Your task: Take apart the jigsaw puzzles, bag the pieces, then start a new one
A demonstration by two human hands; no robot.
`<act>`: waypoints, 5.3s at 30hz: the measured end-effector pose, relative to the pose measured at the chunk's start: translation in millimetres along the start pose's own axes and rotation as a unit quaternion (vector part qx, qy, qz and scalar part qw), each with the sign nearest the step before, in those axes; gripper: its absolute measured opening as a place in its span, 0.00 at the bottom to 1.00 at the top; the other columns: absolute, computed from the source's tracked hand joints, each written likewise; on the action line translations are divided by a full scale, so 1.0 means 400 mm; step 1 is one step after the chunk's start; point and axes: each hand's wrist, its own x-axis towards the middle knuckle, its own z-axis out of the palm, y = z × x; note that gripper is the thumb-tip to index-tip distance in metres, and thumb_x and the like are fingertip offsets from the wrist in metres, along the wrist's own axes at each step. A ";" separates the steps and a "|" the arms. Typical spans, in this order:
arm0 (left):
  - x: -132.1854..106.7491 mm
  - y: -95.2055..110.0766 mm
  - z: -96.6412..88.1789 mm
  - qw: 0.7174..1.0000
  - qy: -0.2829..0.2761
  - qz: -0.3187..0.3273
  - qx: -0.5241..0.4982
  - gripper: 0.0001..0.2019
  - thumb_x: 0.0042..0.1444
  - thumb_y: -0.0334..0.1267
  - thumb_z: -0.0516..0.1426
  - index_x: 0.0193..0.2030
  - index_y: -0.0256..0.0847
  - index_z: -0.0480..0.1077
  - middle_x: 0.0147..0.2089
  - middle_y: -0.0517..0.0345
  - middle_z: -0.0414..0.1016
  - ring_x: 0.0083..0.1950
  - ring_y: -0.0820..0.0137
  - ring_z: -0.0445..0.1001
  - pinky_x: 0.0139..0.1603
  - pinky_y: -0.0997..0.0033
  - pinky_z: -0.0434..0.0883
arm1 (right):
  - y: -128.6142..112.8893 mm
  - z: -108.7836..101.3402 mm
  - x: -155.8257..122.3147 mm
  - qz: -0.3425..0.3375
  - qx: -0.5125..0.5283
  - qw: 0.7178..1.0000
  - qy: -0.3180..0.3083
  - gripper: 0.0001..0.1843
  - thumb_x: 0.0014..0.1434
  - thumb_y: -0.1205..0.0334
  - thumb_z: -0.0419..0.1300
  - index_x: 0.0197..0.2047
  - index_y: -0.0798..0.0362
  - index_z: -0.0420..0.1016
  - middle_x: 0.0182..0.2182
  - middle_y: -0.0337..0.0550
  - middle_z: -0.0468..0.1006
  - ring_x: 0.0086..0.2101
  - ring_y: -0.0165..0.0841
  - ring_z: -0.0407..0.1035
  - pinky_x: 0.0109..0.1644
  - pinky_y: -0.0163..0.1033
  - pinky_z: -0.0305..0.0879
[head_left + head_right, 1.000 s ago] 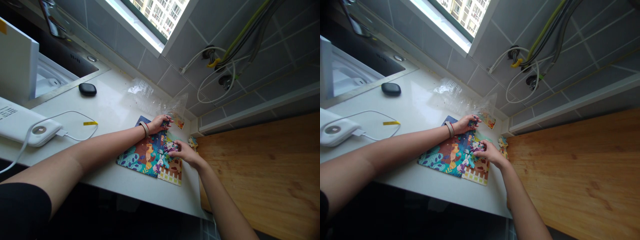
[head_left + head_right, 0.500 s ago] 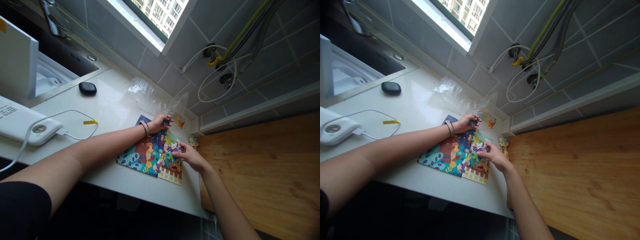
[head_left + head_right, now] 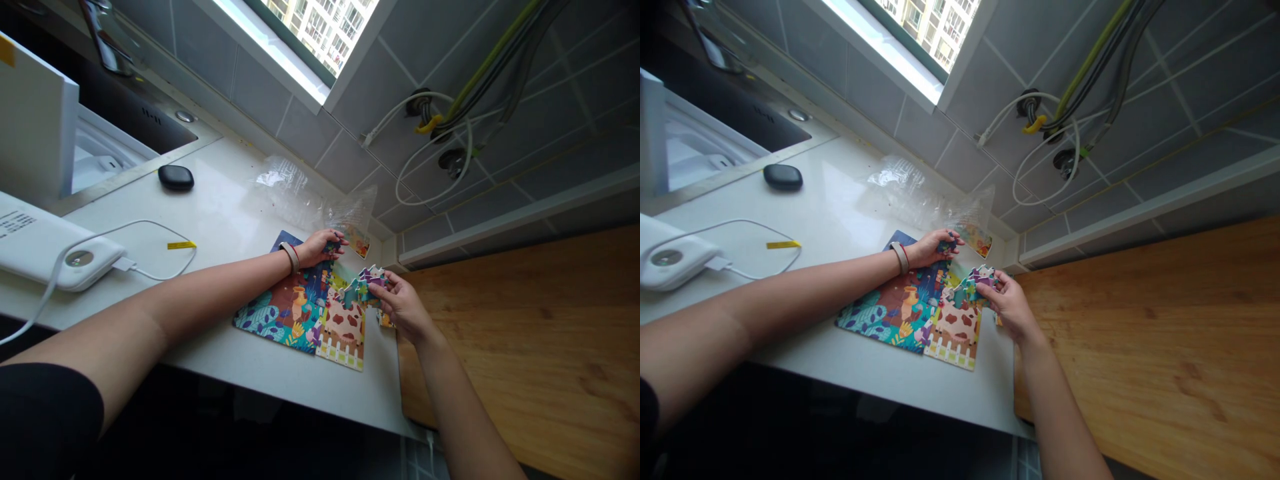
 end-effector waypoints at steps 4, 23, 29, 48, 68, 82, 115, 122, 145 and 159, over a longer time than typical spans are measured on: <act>-0.014 -0.003 0.010 0.998 -0.048 -0.023 0.037 0.10 0.55 0.37 0.64 0.43 0.39 0.72 0.44 0.51 0.81 0.31 0.70 0.76 0.26 0.76 0.68 | -0.021 0.002 0.031 -0.060 0.057 0.995 0.058 0.29 0.37 0.56 0.84 0.41 0.50 0.80 0.35 0.37 0.87 0.32 0.31 0.80 0.37 0.33 0.78; -0.003 -0.053 -0.003 0.969 -0.199 -0.018 0.146 0.30 0.47 0.63 0.71 0.46 0.38 0.79 0.44 0.53 0.82 0.41 0.66 0.79 0.44 0.67 0.75 | 0.082 0.081 0.163 -0.193 0.117 0.956 0.185 0.29 0.38 0.53 0.82 0.41 0.51 0.75 0.34 0.35 0.85 0.34 0.33 0.79 0.48 0.43 0.78; 0.000 -0.055 -0.008 0.972 -0.178 -0.018 0.155 0.26 0.50 0.59 0.71 0.47 0.41 0.79 0.45 0.52 0.82 0.37 0.68 0.80 0.32 0.74 0.72 | 0.098 0.083 0.153 -0.153 0.168 0.958 0.173 0.29 0.40 0.54 0.82 0.41 0.49 0.74 0.35 0.34 0.85 0.35 0.33 0.80 0.43 0.40 0.79; -0.029 -0.029 0.008 0.956 -0.178 -0.010 0.232 0.22 0.47 0.54 0.73 0.38 0.39 0.75 0.34 0.60 0.77 0.36 0.69 0.79 0.34 0.74 0.71 | 0.185 0.062 0.166 -0.138 0.272 0.947 0.100 0.21 0.48 0.46 0.77 0.43 0.41 0.81 0.42 0.32 0.86 0.41 0.31 0.78 0.40 0.35 0.76; -0.044 -0.025 0.012 0.926 -0.162 -0.005 0.342 0.21 0.48 0.49 0.73 0.41 0.39 0.75 0.31 0.63 0.73 0.28 0.76 0.69 0.31 0.76 0.66 | 0.229 0.063 0.134 -0.098 0.377 0.921 -0.002 0.23 0.47 0.45 0.79 0.43 0.44 0.82 0.41 0.36 0.86 0.42 0.37 0.80 0.45 0.41 0.80; -0.043 -0.027 0.025 0.956 -0.092 -0.047 0.276 0.23 0.46 0.46 0.74 0.42 0.42 0.71 0.32 0.63 0.72 0.33 0.72 0.75 0.28 0.77 0.67 | 0.216 0.061 0.128 -0.128 0.449 0.884 -0.028 0.24 0.46 0.51 0.80 0.44 0.47 0.82 0.38 0.39 0.86 0.39 0.39 0.81 0.45 0.44 0.81; -0.052 -0.085 0.014 0.801 -0.153 0.188 0.548 0.35 0.58 0.53 0.69 0.62 0.44 0.56 0.56 0.47 0.79 0.54 0.59 0.80 0.59 0.56 0.73 | 0.283 0.084 0.157 -0.365 -0.135 0.918 0.079 0.35 0.63 0.62 0.64 0.72 0.46 0.63 0.62 0.52 0.71 0.61 0.47 0.69 0.66 0.53 0.66; -0.049 -0.087 0.008 0.787 -0.143 0.202 0.566 0.43 0.60 0.54 0.67 0.73 0.46 0.48 0.67 0.39 0.71 0.58 0.58 0.77 0.62 0.52 0.72 | 0.254 0.084 0.131 -0.372 -0.155 0.913 0.062 0.19 0.61 0.68 0.64 0.56 0.48 0.75 0.51 0.49 0.76 0.51 0.43 0.73 0.56 0.47 0.70; -0.070 -0.090 0.026 0.704 -0.190 0.245 0.639 0.30 0.65 0.39 0.63 0.71 0.46 0.60 0.67 0.46 0.72 0.66 0.56 0.74 0.67 0.53 0.74 | 0.275 0.024 0.138 -0.302 -0.292 0.901 0.104 0.30 0.49 0.67 0.70 0.56 0.50 0.71 0.52 0.51 0.78 0.53 0.48 0.72 0.59 0.54 0.69; -0.090 -0.090 0.033 0.631 -0.270 0.224 0.692 0.38 0.63 0.33 0.60 0.76 0.47 0.47 0.67 0.45 0.73 0.65 0.56 0.74 0.65 0.53 0.72 | 0.319 0.003 0.098 -0.335 -0.198 0.919 0.067 0.49 0.52 0.64 0.74 0.72 0.44 0.57 0.66 0.53 0.68 0.65 0.49 0.65 0.70 0.57 0.62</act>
